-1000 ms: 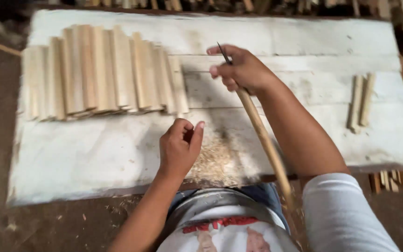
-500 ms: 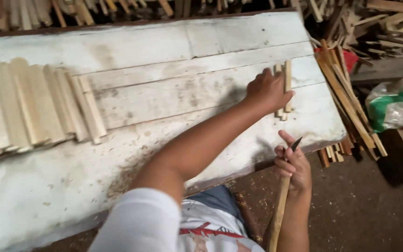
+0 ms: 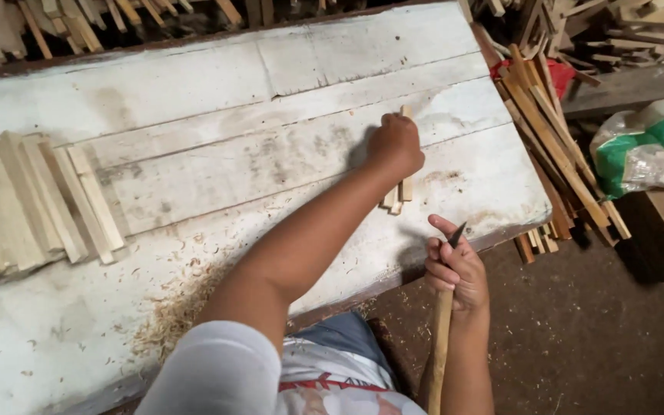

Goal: Using a small hand-held blade to carve and shape the ends of thin wooden slats on a workshop table.

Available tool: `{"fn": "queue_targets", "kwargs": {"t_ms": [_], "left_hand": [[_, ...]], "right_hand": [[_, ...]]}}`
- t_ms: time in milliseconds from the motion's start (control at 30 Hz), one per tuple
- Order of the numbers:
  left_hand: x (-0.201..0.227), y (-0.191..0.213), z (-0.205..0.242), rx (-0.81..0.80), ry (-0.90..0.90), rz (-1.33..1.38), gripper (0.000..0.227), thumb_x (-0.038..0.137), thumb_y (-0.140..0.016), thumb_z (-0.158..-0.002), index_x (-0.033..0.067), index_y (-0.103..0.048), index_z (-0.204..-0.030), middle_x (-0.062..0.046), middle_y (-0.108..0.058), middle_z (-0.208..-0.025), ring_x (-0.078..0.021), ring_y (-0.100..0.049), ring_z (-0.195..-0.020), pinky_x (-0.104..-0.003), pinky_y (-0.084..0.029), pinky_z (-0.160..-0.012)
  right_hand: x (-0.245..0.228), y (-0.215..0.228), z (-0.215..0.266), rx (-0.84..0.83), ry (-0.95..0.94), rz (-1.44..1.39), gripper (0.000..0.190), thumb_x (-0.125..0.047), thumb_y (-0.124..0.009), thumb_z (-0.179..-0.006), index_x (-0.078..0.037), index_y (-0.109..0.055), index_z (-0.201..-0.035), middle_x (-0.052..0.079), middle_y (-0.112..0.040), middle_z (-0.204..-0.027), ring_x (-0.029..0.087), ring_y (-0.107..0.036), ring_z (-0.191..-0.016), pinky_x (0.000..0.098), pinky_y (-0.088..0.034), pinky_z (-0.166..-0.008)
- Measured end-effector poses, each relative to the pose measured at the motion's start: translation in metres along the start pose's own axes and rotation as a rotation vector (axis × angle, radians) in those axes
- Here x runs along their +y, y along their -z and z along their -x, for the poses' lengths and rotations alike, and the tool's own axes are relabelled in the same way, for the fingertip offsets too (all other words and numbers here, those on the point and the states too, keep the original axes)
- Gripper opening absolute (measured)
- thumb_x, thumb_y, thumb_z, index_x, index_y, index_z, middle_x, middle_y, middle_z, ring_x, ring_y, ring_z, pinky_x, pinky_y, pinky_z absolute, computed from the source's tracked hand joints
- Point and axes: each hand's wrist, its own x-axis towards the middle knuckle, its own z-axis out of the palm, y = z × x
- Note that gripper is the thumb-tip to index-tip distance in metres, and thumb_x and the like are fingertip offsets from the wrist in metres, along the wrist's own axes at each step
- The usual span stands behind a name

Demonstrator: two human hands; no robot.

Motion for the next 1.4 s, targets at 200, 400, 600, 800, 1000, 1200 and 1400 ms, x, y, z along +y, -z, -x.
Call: {"fn": "queue_targets", "kwargs": {"t_ms": [200,400,600,800,1000,1200,1400], "left_hand": [[-0.012,0.075,0.061,-0.149,0.092,0.224,0.047,0.017,-0.059,-0.086,-0.0125,-0.064,-0.122,-0.029,-0.069,-0.109,-0.047,-0.076,-0.095,-0.053,-0.066,-0.074],[-0.049,0.082,0.091,-0.068,0.227,0.9,0.062,0.014,-0.074,-0.077,-0.0115,-0.062,-0.132,-0.024,-0.062,-0.113,-0.0273,-0.077,-0.072,-0.032,-0.069,-0.061],[-0.065,0.183,0.247,0.033,0.062,1.16,0.044,0.008,-0.073,-0.081,-0.0027,-0.059,-0.122,-0.021,-0.06,-0.105,-0.028,-0.067,-0.095,-0.048,-0.067,-0.082],[-0.099,0.226,0.353,0.455,-0.016,1.024,0.025,0.014,-0.066,-0.102,-0.0009,-0.065,-0.122,-0.016,-0.071,-0.092,-0.0162,-0.066,-0.091,-0.041,-0.065,-0.08],[-0.096,0.249,0.409,0.709,-0.155,0.636,0.023,0.005,-0.068,-0.094,0.0006,-0.07,-0.116,-0.018,-0.072,-0.094,-0.0325,-0.076,-0.083,-0.04,-0.065,-0.066],[-0.098,0.253,0.433,0.781,-0.19,0.406,0.026,0.002,-0.066,-0.099,-0.0034,-0.069,-0.125,-0.018,-0.069,-0.099,-0.0307,-0.073,-0.077,-0.039,-0.063,-0.057],[-0.098,0.252,0.436,0.8,-0.266,0.253,0.035,-0.005,-0.064,-0.096,-0.009,-0.063,-0.131,-0.021,-0.068,-0.108,-0.0336,-0.074,-0.083,-0.039,-0.064,-0.064]], "right_hand": [[0.029,-0.039,-0.009,-0.083,-0.023,-0.1,0.049,-0.018,-0.055,-0.106,0.002,-0.042,-0.149,0.015,-0.054,-0.094,0.001,-0.044,-0.049,0.0124,-0.038,-0.038],[0.037,-0.055,-0.002,-0.103,-0.019,-0.146,0.049,-0.024,-0.051,-0.108,0.001,-0.043,-0.15,0.012,-0.053,-0.096,0.0,-0.044,-0.052,0.0124,-0.039,-0.04],[0.044,-0.092,0.008,-0.11,0.074,0.179,0.041,-0.012,-0.046,-0.106,0.002,-0.047,-0.144,0.014,-0.051,-0.092,0.007,-0.044,-0.055,0.0184,-0.04,-0.042],[0.102,-0.183,-0.001,-0.234,-0.043,0.264,0.046,-0.007,-0.053,-0.1,0.005,-0.048,-0.144,0.019,-0.051,-0.082,0.014,-0.043,-0.049,0.0233,-0.041,-0.036],[0.142,-0.292,-0.001,-0.466,-0.051,0.414,0.051,0.006,-0.052,-0.094,0.008,-0.046,-0.144,0.021,-0.055,-0.08,0.015,-0.049,-0.042,0.0281,-0.047,-0.034],[0.162,-0.32,0.009,-0.522,-0.059,0.506,0.046,0.007,-0.055,-0.094,0.011,-0.049,-0.139,0.02,-0.057,-0.077,0.016,-0.052,-0.04,0.0305,-0.05,-0.033],[0.164,-0.324,0.02,-0.53,-0.048,0.553,0.045,0.008,-0.054,-0.094,0.01,-0.049,-0.138,0.017,-0.056,-0.078,0.015,-0.053,-0.041,0.0314,-0.051,-0.035]]}}
